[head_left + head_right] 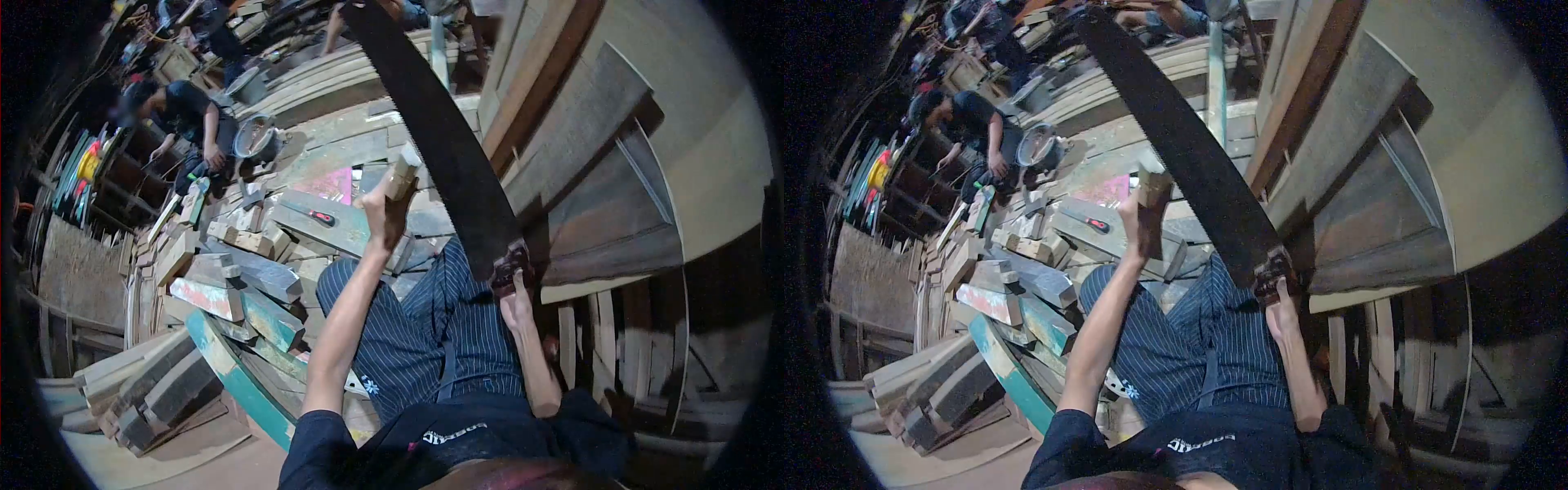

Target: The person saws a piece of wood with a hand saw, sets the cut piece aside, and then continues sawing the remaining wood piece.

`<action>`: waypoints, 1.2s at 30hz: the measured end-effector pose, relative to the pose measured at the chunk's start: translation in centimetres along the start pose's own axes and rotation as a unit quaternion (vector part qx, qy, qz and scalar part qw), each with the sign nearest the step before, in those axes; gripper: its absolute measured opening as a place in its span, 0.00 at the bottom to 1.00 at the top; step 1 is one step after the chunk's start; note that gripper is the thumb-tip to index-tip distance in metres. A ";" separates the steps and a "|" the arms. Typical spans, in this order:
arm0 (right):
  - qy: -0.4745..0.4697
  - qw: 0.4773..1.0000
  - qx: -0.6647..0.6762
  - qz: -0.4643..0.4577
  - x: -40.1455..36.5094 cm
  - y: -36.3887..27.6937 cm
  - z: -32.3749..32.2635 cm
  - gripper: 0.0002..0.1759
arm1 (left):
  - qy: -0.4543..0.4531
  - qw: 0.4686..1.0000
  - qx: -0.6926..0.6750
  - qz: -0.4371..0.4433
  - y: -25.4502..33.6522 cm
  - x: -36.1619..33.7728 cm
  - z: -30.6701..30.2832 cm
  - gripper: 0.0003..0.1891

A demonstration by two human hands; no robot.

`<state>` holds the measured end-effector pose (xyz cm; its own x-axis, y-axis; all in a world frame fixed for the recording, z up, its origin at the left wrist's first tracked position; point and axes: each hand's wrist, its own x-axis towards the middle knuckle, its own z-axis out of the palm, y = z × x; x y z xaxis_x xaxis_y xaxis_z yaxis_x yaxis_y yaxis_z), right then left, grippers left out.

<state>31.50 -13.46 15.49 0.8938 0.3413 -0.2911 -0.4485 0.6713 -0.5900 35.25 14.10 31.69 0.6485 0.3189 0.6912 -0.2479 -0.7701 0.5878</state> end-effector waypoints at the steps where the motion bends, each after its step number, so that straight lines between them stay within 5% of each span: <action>1: -0.042 0.999 0.006 -0.028 0.2 0.2 -0.8 0.33 | -0.017 1.000 0.005 -0.012 -1.0 -0.4 0.3 0.18; 17: 0.129 0.990 0.020 -0.045 0.4 2.2 -1.6 0.19 | -0.061 0.997 -0.033 -0.031 -0.6 -0.4 2.4 0.23; 21: 0.075 0.995 0.072 -0.003 0.1 1.6 -0.9 0.15 | -0.105 0.994 -0.017 -0.024 0.1 -0.2 2.6 0.20; 22: 0.078 0.994 0.071 0.006 0.1 1.7 -1.2 0.16 | -0.035 0.997 -0.029 0.063 0.0 0.1 3.4 0.16; 27: 0.089 0.994 0.066 -0.009 1.3 3.4 -4.2 0.16 | -0.067 0.996 -0.042 0.048 -0.5 -0.1 3.8 0.17; 36: 0.112 0.990 -0.027 -0.086 -0.1 1.2 0.3 0.19 | -0.084 0.995 -0.043 -0.025 -1.1 0.5 0.0 0.20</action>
<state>30.89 -12.50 14.99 0.9384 0.0674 -0.3390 -0.2947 0.6682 -0.6831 35.84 15.12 31.40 0.7710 0.2534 0.5842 -0.2682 -0.7029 0.6588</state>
